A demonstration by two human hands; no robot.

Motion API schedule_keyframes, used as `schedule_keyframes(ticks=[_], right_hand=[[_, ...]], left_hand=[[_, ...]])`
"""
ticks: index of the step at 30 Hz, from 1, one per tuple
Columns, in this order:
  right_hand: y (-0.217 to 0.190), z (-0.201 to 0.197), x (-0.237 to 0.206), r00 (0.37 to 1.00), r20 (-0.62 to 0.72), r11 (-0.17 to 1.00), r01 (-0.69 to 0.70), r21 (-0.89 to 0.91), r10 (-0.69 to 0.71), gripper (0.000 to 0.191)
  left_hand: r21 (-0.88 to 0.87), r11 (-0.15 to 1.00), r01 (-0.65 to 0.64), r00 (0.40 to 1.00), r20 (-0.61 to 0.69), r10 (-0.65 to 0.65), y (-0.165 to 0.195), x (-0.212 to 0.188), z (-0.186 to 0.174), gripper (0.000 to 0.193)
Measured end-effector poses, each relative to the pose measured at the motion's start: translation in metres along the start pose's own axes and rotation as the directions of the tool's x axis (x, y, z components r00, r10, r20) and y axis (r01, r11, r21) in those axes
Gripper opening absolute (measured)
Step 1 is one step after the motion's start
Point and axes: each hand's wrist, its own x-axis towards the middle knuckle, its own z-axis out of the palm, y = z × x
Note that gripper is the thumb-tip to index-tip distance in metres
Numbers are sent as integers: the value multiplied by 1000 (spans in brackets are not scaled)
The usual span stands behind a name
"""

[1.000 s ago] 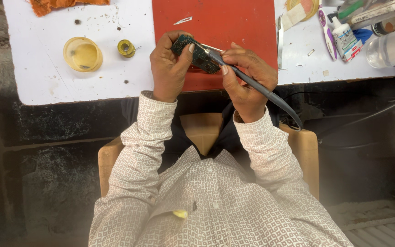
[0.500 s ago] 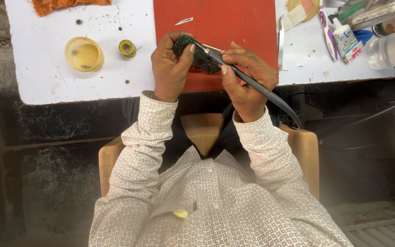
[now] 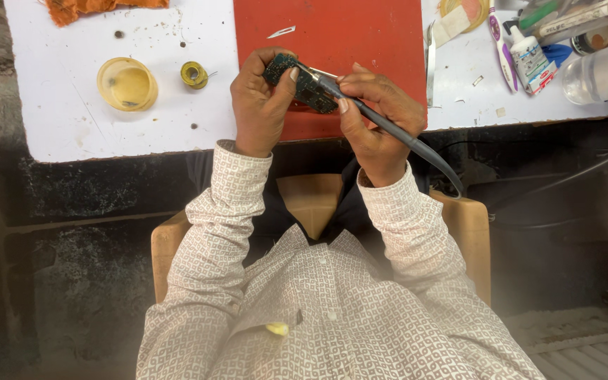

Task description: The person uses a soldering iron and solder wire to reflow or repair connections on a small green circuit board. They repeatedly apply solder to various points on the board, reposition the board, and briefly use a toothbrush to clean the surface.

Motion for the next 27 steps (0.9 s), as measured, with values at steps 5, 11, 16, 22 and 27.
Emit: schedule_keyframes(ticks=[5, 11, 16, 22, 27], right_hand=[[5, -5, -5, 999, -48, 1000, 6, 21, -5, 10], [11, -20, -22, 976, -195, 994, -85, 61, 96, 13], [16, -31, -33, 966, -217, 988, -128, 87, 144, 13], [20, -43, -45, 946, -254, 975, -170, 145, 203, 15], [20, -53, -54, 942, -272, 975, -158, 158, 197, 16]], left_hand=[[-20, 1000, -14, 1000, -7, 14, 1, 1, 1, 17], [-4, 1000, 18, 997, -68, -18, 1, 4, 2, 17], [30, 1000, 7, 995, -103, -4, 1, 5, 2, 18], [123, 992, 6, 995, -101, 6, 7, 10, -1, 28], [443, 890, 105, 991, 25, -129, 29, 18, -26, 23]])
